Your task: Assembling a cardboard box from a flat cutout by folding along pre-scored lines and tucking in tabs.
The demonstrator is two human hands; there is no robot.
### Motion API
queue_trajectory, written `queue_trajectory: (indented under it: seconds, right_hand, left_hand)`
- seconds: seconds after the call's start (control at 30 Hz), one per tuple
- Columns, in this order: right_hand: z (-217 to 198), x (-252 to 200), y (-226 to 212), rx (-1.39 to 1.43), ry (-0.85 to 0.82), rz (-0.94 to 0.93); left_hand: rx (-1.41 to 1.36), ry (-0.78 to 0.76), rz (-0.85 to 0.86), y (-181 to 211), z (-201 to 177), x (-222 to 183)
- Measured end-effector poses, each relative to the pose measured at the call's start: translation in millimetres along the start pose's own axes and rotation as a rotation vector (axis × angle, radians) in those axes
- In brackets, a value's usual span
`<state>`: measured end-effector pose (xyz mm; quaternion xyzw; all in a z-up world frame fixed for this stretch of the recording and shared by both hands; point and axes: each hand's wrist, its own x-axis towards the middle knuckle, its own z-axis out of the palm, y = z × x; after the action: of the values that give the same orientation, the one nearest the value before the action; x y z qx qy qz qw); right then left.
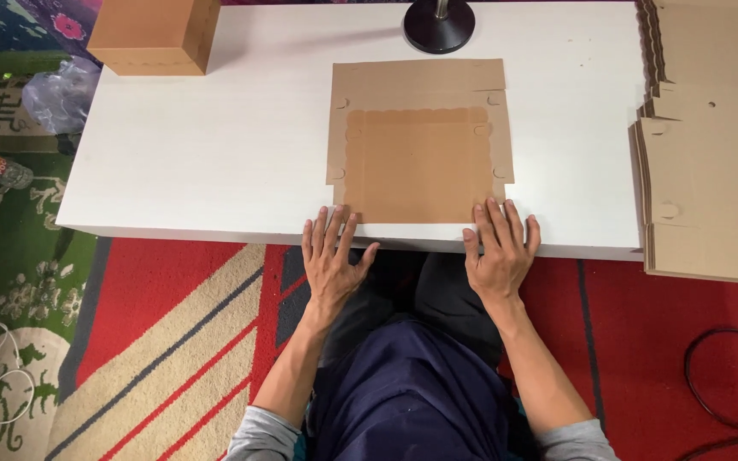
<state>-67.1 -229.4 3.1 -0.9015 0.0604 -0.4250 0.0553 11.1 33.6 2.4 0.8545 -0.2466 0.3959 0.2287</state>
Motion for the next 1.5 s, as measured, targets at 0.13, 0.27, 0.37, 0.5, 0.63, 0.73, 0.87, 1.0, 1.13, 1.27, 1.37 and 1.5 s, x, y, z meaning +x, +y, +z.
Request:
queue_trajectory:
  seconds: [0.13,0.27,0.37,0.5,0.63,0.73,0.87,1.0,1.13,1.27,1.37,1.5]
  right_hand:
    - [-4,3,2,0.027,-0.016,0.033]
    - [-10,10,-4,0.064,-0.031,0.086]
    - [-14,15,-2,0.084,-0.052,0.132]
    - [-15,26,6,0.13,-0.11,0.202]
    - [-11,52,8,0.132,-0.14,0.218]
    - [-7,74,8,0.192,-0.113,0.23]
    - [0,94,4,0.215,-0.201,0.302]
    - [20,93,9,0.106,-0.366,0.377]
    - [18,99,-1,0.095,-0.377,0.414]
    - [15,105,-9,0.124,-0.422,0.483]
    - [17,104,-10,0.15,-0.429,0.514]
    - [14,106,-15,0.2,-0.451,0.545]
  left_hand:
    - [-0.007,0.003,-0.023,0,3,-1]
    - [-0.067,-0.035,-0.128,1,-4,4]
    - [-0.099,-0.049,-0.198,5,-11,12]
    - [-0.082,-0.051,-0.236,-2,-6,22]
    - [-0.09,-0.067,-0.268,-4,-5,56]
    - [-0.17,-0.126,-0.301,-1,-2,82]
    - [-0.157,-0.369,-0.383,-1,9,98]
    - [-0.111,-0.522,-0.454,1,24,100]
    - [-0.142,-0.557,-0.521,1,28,101]
    - [-0.166,-0.568,-0.516,-1,25,104]
    - [-0.195,-0.583,-0.526,4,20,106]
    - [-0.258,-0.59,-0.543,13,21,107]
